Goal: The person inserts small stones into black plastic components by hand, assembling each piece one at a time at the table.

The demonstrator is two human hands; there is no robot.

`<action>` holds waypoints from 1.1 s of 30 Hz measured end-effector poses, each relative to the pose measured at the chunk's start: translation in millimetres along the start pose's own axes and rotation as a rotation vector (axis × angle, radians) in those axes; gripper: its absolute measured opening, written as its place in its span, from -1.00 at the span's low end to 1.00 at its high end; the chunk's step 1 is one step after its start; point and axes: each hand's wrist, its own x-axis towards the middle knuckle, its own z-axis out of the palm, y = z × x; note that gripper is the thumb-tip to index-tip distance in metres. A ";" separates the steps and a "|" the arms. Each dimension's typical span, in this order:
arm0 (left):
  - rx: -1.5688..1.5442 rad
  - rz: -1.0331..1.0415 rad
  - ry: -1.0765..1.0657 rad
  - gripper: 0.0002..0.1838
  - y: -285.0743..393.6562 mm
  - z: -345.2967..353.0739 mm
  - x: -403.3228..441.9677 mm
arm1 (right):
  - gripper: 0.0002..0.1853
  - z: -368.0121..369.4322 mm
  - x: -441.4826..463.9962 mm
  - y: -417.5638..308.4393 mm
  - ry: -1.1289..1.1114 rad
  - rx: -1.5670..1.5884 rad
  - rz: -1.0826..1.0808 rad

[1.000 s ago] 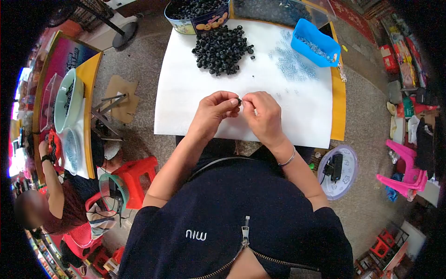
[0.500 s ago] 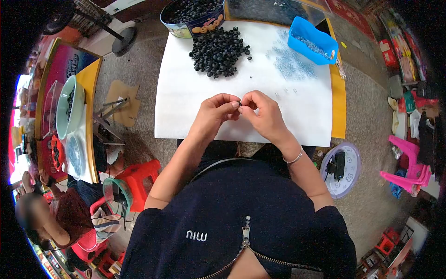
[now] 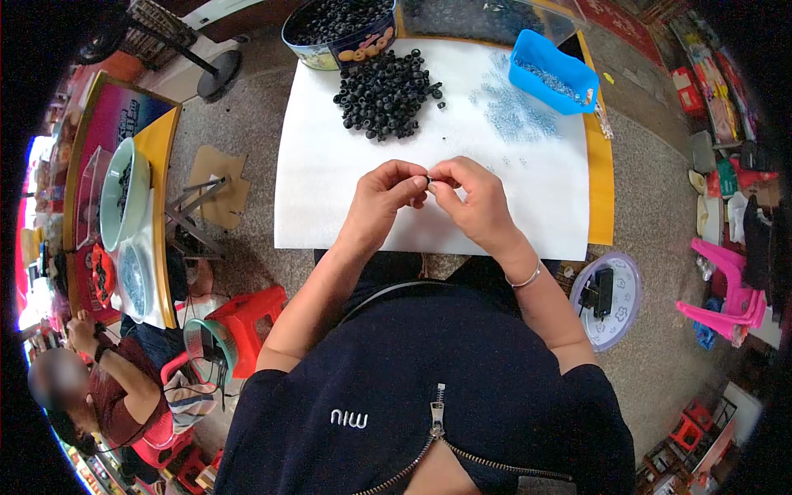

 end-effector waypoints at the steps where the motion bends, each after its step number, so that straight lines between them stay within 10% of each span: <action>1: -0.002 0.016 0.024 -0.83 -1.5 0.6 0.9 | -0.92 0.3 -0.4 3.2 0.000 -0.088 -0.053; 7: -0.247 -0.185 -0.017 -0.84 0.4 -1.4 3.6 | -0.93 0.7 -2.8 -6.9 0.022 0.024 0.080; 10: 0.350 0.150 0.119 -0.86 3.4 13.2 -6.1 | -0.94 1.1 -1.7 -0.3 0.011 -0.119 -0.069; 19: -0.128 0.042 0.023 -0.84 1.8 8.8 0.6 | -0.89 1.3 2.7 -14.3 0.058 0.085 0.170; 25: -0.143 -0.079 -0.023 -0.81 6.2 6.6 1.2 | -0.86 -1.9 5.1 -0.8 0.005 -0.315 -0.235; 29: 0.407 0.420 0.205 -0.82 -0.6 20.9 -3.0 | -0.88 5.7 4.8 -7.2 0.067 -0.219 -0.089; 33: -0.017 0.189 0.078 -0.85 8.7 14.9 4.4 | -0.89 7.5 6.2 -13.5 0.096 -0.089 0.035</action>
